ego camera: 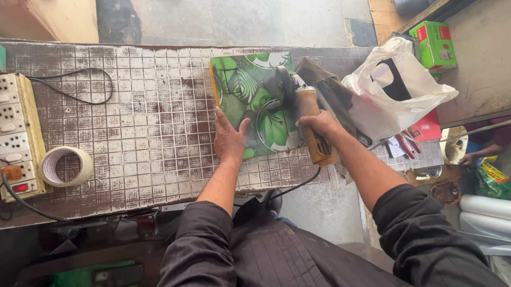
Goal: The person uses an angle grinder to sand the surface of decorative laminated boards on a workbench, steadying each board with the free hand. They grind a green leaf-patterned board, then switch to a red floral board, and at the end handle the grinder's disc.
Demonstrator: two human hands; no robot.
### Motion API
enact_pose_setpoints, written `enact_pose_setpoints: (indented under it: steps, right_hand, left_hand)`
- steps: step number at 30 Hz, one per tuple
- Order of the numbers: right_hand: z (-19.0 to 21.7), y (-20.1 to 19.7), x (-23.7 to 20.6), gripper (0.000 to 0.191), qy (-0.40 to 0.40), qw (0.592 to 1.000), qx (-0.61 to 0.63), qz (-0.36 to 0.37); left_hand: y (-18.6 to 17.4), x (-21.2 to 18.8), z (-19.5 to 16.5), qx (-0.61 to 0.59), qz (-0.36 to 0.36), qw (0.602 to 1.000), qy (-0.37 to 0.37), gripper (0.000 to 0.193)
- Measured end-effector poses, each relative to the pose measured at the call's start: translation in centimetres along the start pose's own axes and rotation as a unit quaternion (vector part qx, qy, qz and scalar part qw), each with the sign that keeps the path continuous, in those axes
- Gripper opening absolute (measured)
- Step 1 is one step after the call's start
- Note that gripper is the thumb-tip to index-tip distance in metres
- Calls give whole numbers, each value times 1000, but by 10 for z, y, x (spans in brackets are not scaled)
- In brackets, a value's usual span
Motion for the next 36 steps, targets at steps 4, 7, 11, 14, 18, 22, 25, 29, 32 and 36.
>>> enact_pose_setpoints:
  steps: [4,7,11,14,18,22,25,29,32,36]
  right_hand:
    - [1,-1,5,50,-3,1000,-9,-3]
    - [2,-1,8,47,-19,1000,-2,9]
    - [4,0,8,45,-21,999,31,27]
    - [9,0,8,45,-5,1000,-1,8]
    - [15,1,9,46,3,1000,-3,0]
    - [17,2,11,47,3,1000,-2,4]
    - [17,1,13,49,3,1000,-1,1]
    - [20,0,17,51,0,1000,9,11]
    - [23,-2,19,52,29,999,-24,-8]
    - [25,-1,19,52,13,1000,-1,10]
  left_hand:
    - [2,1,1,9,-6,1000,10,110]
    - [2,1,1,12,-6,1000,15,110]
    - [3,0,3,17,-7,1000,15,110]
    - [3,1,3,17,-15,1000,20,110]
    - [4,1,4,10,-16,1000,19,109]
    - [2,0,3,14,-8,1000,16,110]
    - [1,0,2,16,-2,1000,12,110]
    - [2,0,2,15,5,1000,10,110]
    - [4,1,4,13,6,1000,9,110]
    - [5,0,4,19,2,1000,16,110]
Point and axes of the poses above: each hand's wrist, its own x-axis towards the middle knuckle, its own y-axis out of the palm, z = x × y, the point moved 2 cm from there along x, towards the middle knuckle, and after that the axes turned 3 degrees about z, right-handed, at the moved point
